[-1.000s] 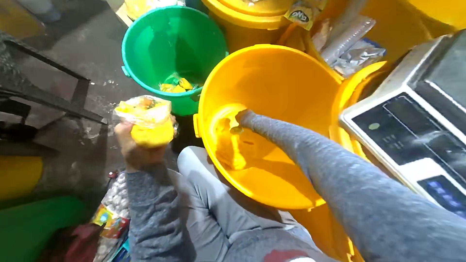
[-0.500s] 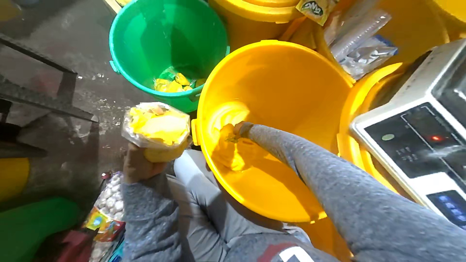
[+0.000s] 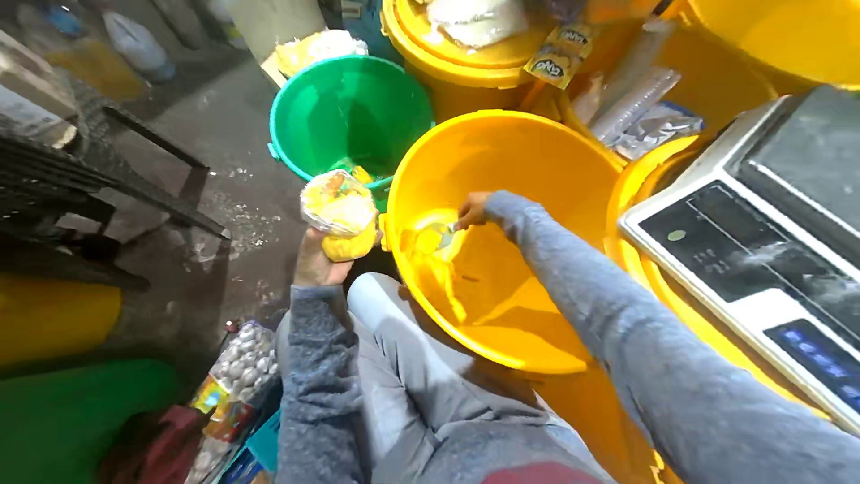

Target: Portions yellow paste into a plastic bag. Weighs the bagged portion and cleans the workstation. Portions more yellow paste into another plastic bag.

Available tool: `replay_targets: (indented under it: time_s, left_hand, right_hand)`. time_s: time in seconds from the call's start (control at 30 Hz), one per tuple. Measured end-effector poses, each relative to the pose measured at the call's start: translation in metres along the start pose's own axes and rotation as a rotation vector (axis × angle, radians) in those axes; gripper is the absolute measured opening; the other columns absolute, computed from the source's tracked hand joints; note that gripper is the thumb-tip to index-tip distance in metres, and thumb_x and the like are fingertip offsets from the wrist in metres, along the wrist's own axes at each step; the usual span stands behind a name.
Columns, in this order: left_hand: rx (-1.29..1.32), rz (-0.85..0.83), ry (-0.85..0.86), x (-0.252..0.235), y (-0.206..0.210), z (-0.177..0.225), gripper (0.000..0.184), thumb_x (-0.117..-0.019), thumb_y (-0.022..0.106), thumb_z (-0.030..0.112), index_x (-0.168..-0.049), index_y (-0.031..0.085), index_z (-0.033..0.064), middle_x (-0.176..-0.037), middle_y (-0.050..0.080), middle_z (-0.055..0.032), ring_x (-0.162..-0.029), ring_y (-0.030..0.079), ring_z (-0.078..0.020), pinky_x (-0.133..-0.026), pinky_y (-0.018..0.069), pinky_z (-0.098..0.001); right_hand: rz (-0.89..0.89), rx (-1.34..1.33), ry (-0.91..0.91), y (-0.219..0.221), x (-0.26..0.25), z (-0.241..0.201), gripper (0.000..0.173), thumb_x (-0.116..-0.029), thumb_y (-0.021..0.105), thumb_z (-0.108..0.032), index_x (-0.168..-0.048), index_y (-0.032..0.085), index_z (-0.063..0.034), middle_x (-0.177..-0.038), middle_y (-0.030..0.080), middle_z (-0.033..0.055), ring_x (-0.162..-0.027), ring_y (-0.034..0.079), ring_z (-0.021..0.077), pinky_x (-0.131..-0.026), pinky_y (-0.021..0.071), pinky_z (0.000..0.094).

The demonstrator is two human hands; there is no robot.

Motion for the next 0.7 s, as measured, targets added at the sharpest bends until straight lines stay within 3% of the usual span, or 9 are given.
replay_targets:
  time_s: [0.07,0.13,0.2,0.27,0.33,0.43,0.5,0.57,0.7]
  left_hand:
    - [-0.055,-0.001,0.041,0.005,0.006,0.001,0.088,-0.0518,0.095,0.057,-0.121,0.061,0.0147,-0.107,0.072,-0.01,-0.095,0.072,-0.0248,-0.079,0.063,-0.0426]
    - [-0.124,-0.034,0.103,0.014,0.017,0.005,0.078,-0.0574,0.094,0.053,-0.12,0.063,0.0187,-0.104,0.074,-0.0031,-0.092,0.073,-0.0167,-0.078,0.0634,-0.0365]
    - [-0.236,-0.056,0.125,0.018,0.022,0.005,0.081,-0.0566,0.096,0.05,-0.124,0.062,0.0202,-0.104,0.073,0.0012,-0.091,0.072,-0.0113,-0.078,0.0623,-0.0326]
    - [-0.34,-0.099,0.129,0.02,0.028,0.002,0.087,-0.057,0.097,0.047,-0.131,0.059,0.0201,-0.109,0.073,0.0035,-0.091,0.071,-0.0083,-0.078,0.0617,-0.0297]
    - [-0.39,-0.143,0.12,0.02,0.034,-0.004,0.088,-0.064,0.095,0.037,-0.14,0.054,0.0193,-0.116,0.07,0.0021,-0.094,0.069,-0.0088,-0.08,0.0609,-0.0299]
    - [-0.451,-0.126,0.125,0.019,0.039,-0.009,0.086,-0.0688,0.09,0.025,-0.145,0.05,0.0176,-0.122,0.067,-0.0014,-0.098,0.068,-0.0106,-0.081,0.0599,-0.0299]
    - [-0.51,-0.074,0.138,0.018,0.039,-0.011,0.084,-0.0711,0.086,0.017,-0.146,0.047,0.0144,-0.124,0.065,-0.0046,-0.099,0.067,-0.012,-0.083,0.0592,-0.0311]
    - [-0.55,-0.01,0.148,0.017,0.039,-0.013,0.083,-0.0733,0.082,0.009,-0.148,0.046,0.0123,-0.123,0.064,-0.0084,-0.1,0.066,-0.0139,-0.085,0.0586,-0.0331]
    - [-0.657,0.118,0.224,0.014,0.035,-0.014,0.08,-0.0743,0.081,0.007,-0.147,0.047,0.0067,-0.129,0.063,-0.014,-0.107,0.066,-0.0174,-0.091,0.0575,-0.0359]
  right_hand:
    - [0.222,-0.094,-0.087,-0.061,0.059,-0.019,0.025,-0.0954,0.074,-0.023,-0.092,0.076,0.0018,-0.076,0.069,0.0179,-0.066,0.062,0.0293,-0.071,0.053,0.0554]
    - [0.407,-0.18,-0.195,-0.107,0.134,-0.047,0.021,-0.0965,0.072,-0.02,-0.091,0.076,-0.0007,-0.069,0.064,0.0103,-0.058,0.055,0.0189,-0.062,0.0501,0.0451]
    - [0.551,-0.227,-0.329,-0.13,0.196,-0.075,0.019,-0.0967,0.071,-0.019,-0.089,0.075,-0.003,-0.064,0.06,0.0018,-0.053,0.048,0.0072,-0.054,0.0448,0.0305]
    - [0.646,-0.216,-0.438,-0.135,0.234,-0.103,0.018,-0.0946,0.072,-0.021,-0.087,0.076,-0.0056,-0.064,0.061,-0.0025,-0.052,0.048,0.0018,-0.052,0.0437,0.0248]
    - [0.716,-0.078,-0.485,-0.128,0.254,-0.131,0.02,-0.0924,0.074,-0.026,-0.086,0.076,-0.0081,-0.066,0.063,-0.0004,-0.056,0.053,0.007,-0.056,0.0462,0.0334]
    - [0.809,0.196,-0.418,-0.104,0.264,-0.163,0.024,-0.0936,0.075,-0.032,-0.086,0.076,-0.0097,-0.069,0.068,0.0091,-0.063,0.065,0.0286,-0.059,0.0516,0.057]
    - [0.889,0.314,-0.366,-0.086,0.264,-0.174,0.024,-0.0941,0.074,-0.033,-0.083,0.074,-0.0121,-0.065,0.066,0.0091,-0.061,0.066,0.0317,-0.054,0.0504,0.0584]
    - [0.919,0.365,-0.314,-0.069,0.266,-0.184,0.026,-0.0965,0.07,-0.03,-0.082,0.071,-0.0085,-0.064,0.065,0.0132,-0.062,0.067,0.0365,-0.054,0.049,0.0581]
    - [1.013,0.424,-0.291,-0.032,0.258,-0.194,0.03,-0.1019,0.06,-0.025,-0.087,0.07,-0.0013,-0.068,0.068,0.0195,-0.065,0.07,0.0415,-0.056,0.0518,0.0566]
Point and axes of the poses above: each hand's wrist, its own x-axis away from the middle knuckle, its own y-axis out of the palm, z = x × y, the point moved 7 cm from there along -x, towards the middle knuckle
